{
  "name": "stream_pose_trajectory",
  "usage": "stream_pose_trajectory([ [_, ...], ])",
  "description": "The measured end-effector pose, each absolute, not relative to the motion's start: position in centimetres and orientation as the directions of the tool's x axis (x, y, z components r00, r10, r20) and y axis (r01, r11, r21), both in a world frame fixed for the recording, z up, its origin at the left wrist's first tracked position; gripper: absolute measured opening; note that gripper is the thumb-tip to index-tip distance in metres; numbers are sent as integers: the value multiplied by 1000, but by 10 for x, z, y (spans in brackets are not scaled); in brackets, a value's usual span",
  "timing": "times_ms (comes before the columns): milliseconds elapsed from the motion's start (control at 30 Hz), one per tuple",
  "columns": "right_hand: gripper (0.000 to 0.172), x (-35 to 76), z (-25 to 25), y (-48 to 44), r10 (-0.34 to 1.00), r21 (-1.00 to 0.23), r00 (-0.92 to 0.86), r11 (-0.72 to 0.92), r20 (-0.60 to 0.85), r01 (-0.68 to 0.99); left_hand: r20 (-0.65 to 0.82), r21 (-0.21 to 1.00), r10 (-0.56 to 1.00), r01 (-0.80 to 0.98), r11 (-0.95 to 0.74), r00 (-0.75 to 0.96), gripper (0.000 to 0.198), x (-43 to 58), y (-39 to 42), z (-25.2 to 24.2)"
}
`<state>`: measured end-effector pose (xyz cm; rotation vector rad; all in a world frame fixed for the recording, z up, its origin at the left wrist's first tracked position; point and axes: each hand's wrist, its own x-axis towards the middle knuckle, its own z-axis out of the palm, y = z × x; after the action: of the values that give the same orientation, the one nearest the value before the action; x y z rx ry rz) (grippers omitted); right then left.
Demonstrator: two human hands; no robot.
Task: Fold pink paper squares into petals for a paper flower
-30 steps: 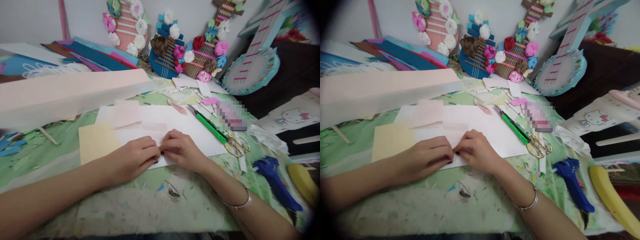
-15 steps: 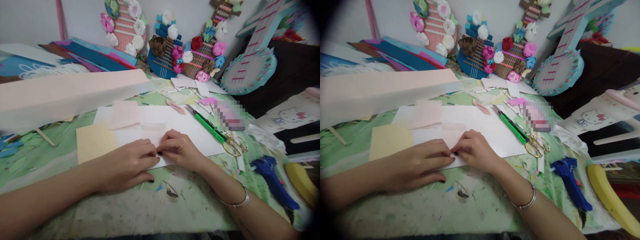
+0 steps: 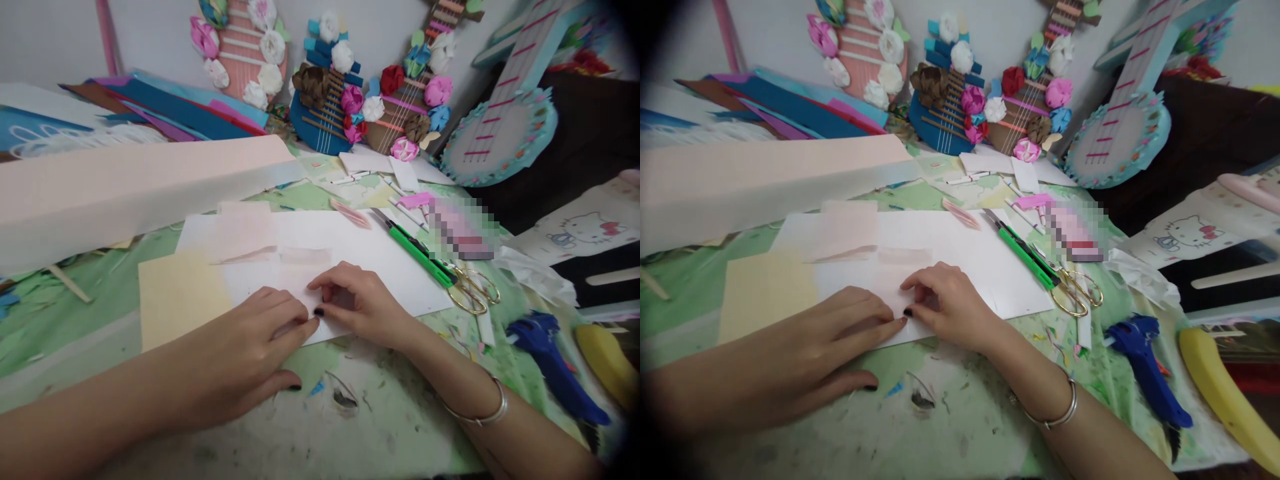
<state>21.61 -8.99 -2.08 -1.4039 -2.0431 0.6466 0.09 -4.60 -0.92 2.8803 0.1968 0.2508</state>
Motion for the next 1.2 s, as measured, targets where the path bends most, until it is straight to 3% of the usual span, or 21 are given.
stream_pose_trajectory([
  [233,20,215,-21,-89,943,-656,-269,332,199,678,149,267,146,102,-958,978,35,0,-46,-14],
  [533,20,231,-20,-86,976,-606,-156,217,153,765,133,288,137,94,-953,982,30,2,-46,-9],
  [700,20,224,-16,-92,969,-653,-164,244,182,717,123,287,135,95,-953,983,35,2,-44,-11],
  [900,23,213,-17,-97,974,-594,-189,224,121,772,111,280,125,89,-956,986,37,1,-44,-11],
  [1200,21,227,-20,-91,983,-650,-108,179,147,739,202,347,145,68,-936,969,23,0,-40,-9],
])
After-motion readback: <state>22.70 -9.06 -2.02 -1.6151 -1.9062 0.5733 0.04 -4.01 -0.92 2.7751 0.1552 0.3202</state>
